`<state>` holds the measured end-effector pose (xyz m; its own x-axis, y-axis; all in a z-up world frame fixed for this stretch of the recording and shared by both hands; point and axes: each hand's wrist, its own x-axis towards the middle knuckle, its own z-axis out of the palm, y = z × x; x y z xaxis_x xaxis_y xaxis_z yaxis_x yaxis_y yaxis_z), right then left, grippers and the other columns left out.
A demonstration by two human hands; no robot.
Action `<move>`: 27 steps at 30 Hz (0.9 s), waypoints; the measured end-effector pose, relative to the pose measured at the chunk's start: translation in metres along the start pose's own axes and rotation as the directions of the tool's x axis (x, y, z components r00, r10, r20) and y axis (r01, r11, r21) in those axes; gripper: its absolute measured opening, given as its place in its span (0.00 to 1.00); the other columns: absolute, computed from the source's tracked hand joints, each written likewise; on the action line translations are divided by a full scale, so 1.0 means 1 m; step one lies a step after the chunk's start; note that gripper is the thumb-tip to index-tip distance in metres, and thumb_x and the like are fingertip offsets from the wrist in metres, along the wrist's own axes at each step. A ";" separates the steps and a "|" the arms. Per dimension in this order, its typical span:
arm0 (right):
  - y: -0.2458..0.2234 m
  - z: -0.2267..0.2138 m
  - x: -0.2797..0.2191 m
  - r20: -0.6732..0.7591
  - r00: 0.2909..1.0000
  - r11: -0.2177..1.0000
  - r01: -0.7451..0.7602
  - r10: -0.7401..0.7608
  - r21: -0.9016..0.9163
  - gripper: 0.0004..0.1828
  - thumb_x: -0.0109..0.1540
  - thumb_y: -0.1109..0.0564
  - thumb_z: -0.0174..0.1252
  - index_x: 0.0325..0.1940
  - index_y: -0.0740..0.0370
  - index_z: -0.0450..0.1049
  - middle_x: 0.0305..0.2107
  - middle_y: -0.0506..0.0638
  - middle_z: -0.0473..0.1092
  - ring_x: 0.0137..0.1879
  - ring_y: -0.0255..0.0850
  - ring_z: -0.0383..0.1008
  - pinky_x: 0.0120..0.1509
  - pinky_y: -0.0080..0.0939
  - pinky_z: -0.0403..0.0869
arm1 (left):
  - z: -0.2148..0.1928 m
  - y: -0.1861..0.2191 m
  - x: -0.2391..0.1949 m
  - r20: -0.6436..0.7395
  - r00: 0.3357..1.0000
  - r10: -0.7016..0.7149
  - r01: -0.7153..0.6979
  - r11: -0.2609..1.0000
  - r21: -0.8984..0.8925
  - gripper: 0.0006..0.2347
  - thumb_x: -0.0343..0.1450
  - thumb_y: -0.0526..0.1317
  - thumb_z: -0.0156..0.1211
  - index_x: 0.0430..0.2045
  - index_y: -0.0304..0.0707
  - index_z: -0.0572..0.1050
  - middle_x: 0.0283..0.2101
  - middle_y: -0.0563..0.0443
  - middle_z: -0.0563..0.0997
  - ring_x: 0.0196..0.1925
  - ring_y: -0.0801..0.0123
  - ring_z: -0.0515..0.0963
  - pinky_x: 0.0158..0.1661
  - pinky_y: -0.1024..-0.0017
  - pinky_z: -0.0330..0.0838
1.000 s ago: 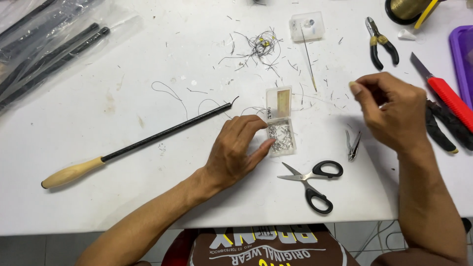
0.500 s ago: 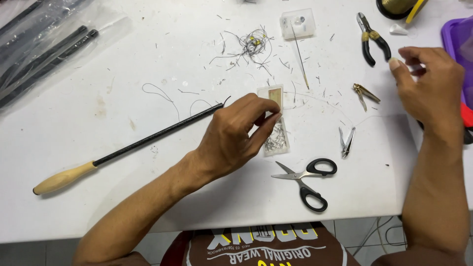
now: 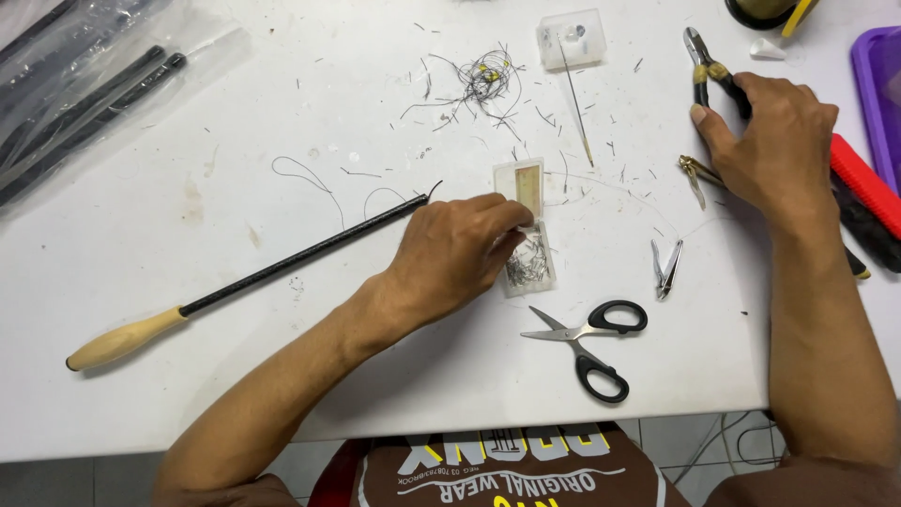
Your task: The person assembles a fishing rod by inserting a metal wire into the rod's tip and securing it with pliers. They then select a small metal piece from a container, bend it with pliers, and attach it to the rod. The person continues to adjust and secure the components on the rod using pliers.
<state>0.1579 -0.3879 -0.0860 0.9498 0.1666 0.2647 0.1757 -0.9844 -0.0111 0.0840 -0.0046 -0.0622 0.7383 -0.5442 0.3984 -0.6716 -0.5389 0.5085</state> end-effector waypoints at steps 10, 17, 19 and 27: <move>0.007 0.005 -0.006 -0.005 1.000 0.999 0.023 -0.023 -0.037 0.26 0.74 0.44 0.64 0.65 0.69 0.78 0.48 0.62 0.78 0.53 0.64 0.74 0.50 0.64 0.65 | 0.038 -0.006 -0.010 0.162 0.987 -0.016 -0.005 0.992 0.129 0.17 0.66 0.28 0.55 0.49 0.44 0.72 0.16 0.49 0.77 0.15 0.45 0.71 0.13 0.53 0.56; 0.008 0.005 -0.006 -0.009 0.999 0.999 0.034 -0.034 -0.038 0.27 0.74 0.44 0.64 0.66 0.70 0.78 0.49 0.62 0.78 0.53 0.64 0.74 0.50 0.64 0.65 | 0.047 -0.001 -0.005 0.225 0.973 -0.044 0.003 0.983 0.182 0.14 0.63 0.23 0.48 0.38 0.41 0.67 0.12 0.52 0.72 0.11 0.47 0.66 0.11 0.56 0.51; 0.007 0.005 -0.006 -0.002 1.000 0.999 0.028 -0.028 -0.028 0.26 0.74 0.45 0.64 0.66 0.70 0.78 0.49 0.62 0.78 0.54 0.65 0.73 0.50 0.64 0.65 | 0.051 -0.001 -0.006 0.208 0.978 -0.033 -0.006 0.983 0.182 0.13 0.63 0.23 0.47 0.36 0.41 0.67 0.12 0.52 0.70 0.11 0.47 0.65 0.11 0.57 0.50; 0.005 0.003 -0.006 -0.004 1.000 1.000 0.023 -0.023 -0.020 0.26 0.74 0.45 0.64 0.66 0.70 0.78 0.48 0.64 0.78 0.54 0.65 0.74 0.52 0.64 0.65 | 0.062 0.001 -0.006 0.145 0.989 -0.030 -0.002 0.976 0.216 0.12 0.61 0.22 0.47 0.30 0.42 0.64 0.11 0.56 0.68 0.10 0.57 0.63 0.11 0.61 0.48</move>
<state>0.1536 -0.3939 -0.0905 0.9445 0.1894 0.2686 0.1926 -0.9812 0.0147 0.0746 -0.0413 -0.1112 0.7416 -0.6151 0.2677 -0.6704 -0.6643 0.3307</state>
